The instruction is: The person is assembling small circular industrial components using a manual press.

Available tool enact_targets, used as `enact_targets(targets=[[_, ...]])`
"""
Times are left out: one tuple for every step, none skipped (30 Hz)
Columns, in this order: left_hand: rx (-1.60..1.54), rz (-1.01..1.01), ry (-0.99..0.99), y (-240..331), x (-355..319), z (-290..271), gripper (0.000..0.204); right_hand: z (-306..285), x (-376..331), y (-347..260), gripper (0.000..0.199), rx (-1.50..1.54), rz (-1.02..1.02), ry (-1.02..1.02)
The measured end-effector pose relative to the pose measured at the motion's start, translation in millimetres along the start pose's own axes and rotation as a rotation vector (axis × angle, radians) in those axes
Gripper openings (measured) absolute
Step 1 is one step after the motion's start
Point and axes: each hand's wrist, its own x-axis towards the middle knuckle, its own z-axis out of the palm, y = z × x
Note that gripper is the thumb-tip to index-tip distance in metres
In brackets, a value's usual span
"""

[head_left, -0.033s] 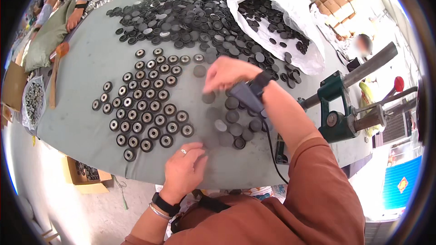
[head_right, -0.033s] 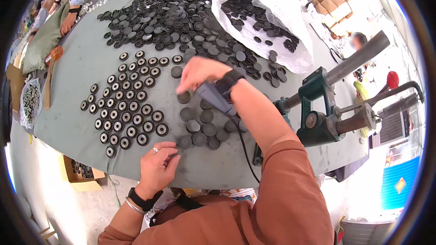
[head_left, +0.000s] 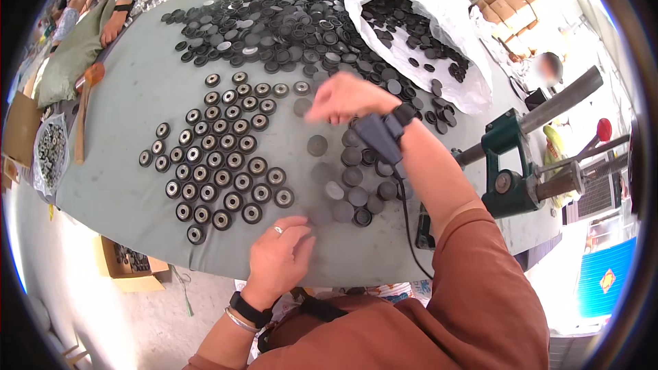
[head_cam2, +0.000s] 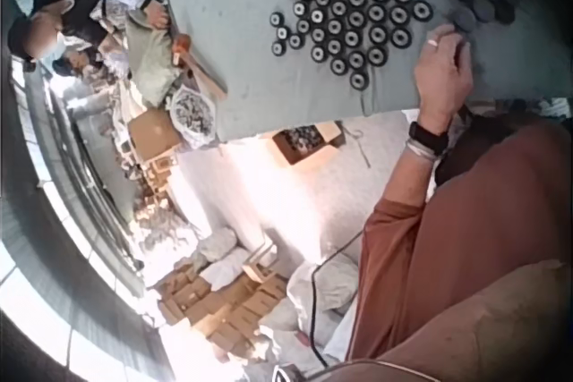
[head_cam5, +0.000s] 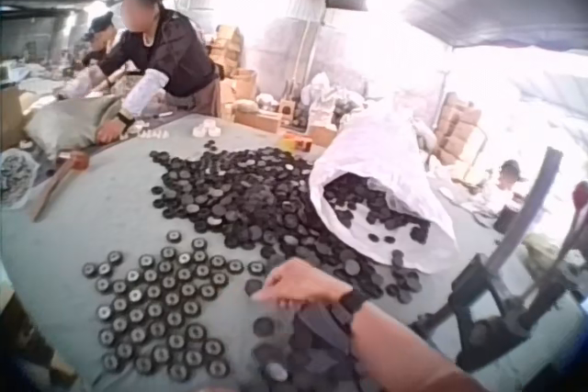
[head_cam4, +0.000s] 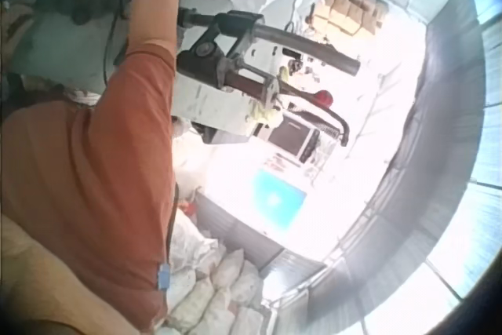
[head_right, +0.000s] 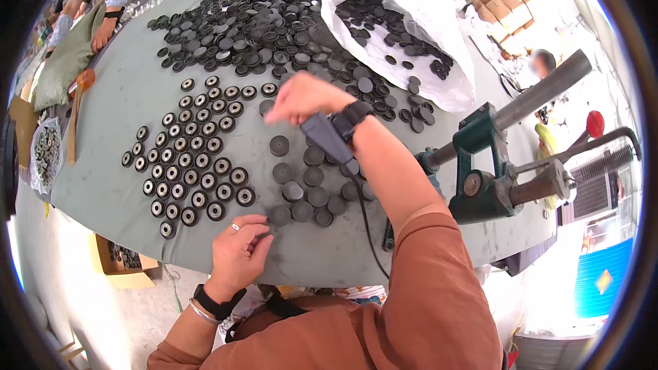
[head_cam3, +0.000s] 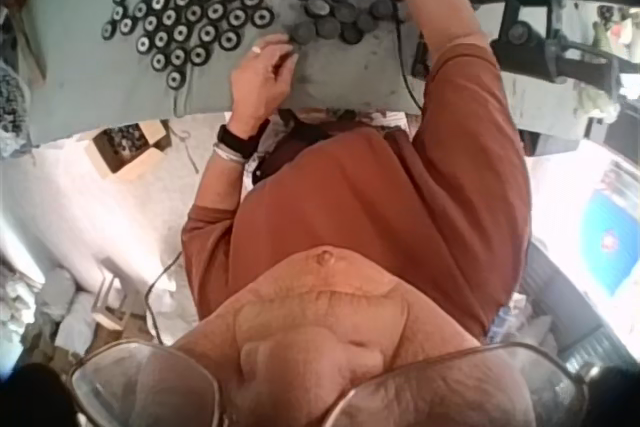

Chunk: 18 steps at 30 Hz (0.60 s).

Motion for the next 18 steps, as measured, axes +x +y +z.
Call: enact_targets(targets=[[0.003,0.014,-0.003,1,0,0,0.014,-7,10,4,0.027,0.074,-0.07,0.198],[0.007,0.025,-0.005,3,0,0,0.014,-16,24,3,0.031,-0.026,-0.134,0.435],[0.004,0.019,-0.014,5,1,1,0.014,-28,48,18,0.034,-0.348,-0.371,0.708],[0.002,0.047,-0.009,5,2,1,0.014,-36,74,24,0.035,-0.582,-0.403,0.777],[-0.001,0.078,0.0,5,4,0,0.013,-35,91,28,0.035,-0.746,-0.347,0.845],[0.001,0.07,0.004,4,4,0,0.013,-35,100,29,0.035,-0.834,-0.298,0.734],[-0.008,0.078,0.007,3,4,0,0.014,-36,108,30,0.036,-0.922,-0.246,0.622],[-0.018,0.09,0.008,3,4,0,0.014,-41,112,32,0.03,-0.846,-0.202,0.615],[-0.019,0.08,0.011,1,4,1,0.014,-44,117,35,0.027,-0.767,-0.16,0.601],[-0.031,0.089,0.016,1,3,1,0.014,-48,119,32,0.022,-0.813,-0.14,0.573],[-0.044,0.101,0.019,2,3,2,0.015,-53,124,39,0.024,-0.798,-0.189,0.687],[-0.042,0.088,0.029,1,1,0,0.015,-48,120,35,0.024,-0.798,-0.322,0.738],[-0.027,0.086,0.028,0,0,-1,0.015,-41,107,26,0.024,-0.796,-0.45,0.793],[-0.014,0.086,0.026,0,0,-3,0.016,-30,87,12,0.024,-0.799,-0.455,0.787],[-0.014,0.08,0.033,0,-1,-4,0.016,-14,64,-7,0.024,-0.309,-0.253,0.614],[-0.013,0.088,0.022,0,0,-4,0.016,-9,49,-14,0.024,0.167,-0.036,0.432],[-0.01,0.095,0.011,1,1,-3,0.017,-9,65,7,0.032,0.306,-0.004,0.297],[-0.018,0.099,0.008,1,2,-3,0.017,-7,64,10,0.032,0.32,0.032,0.274]])
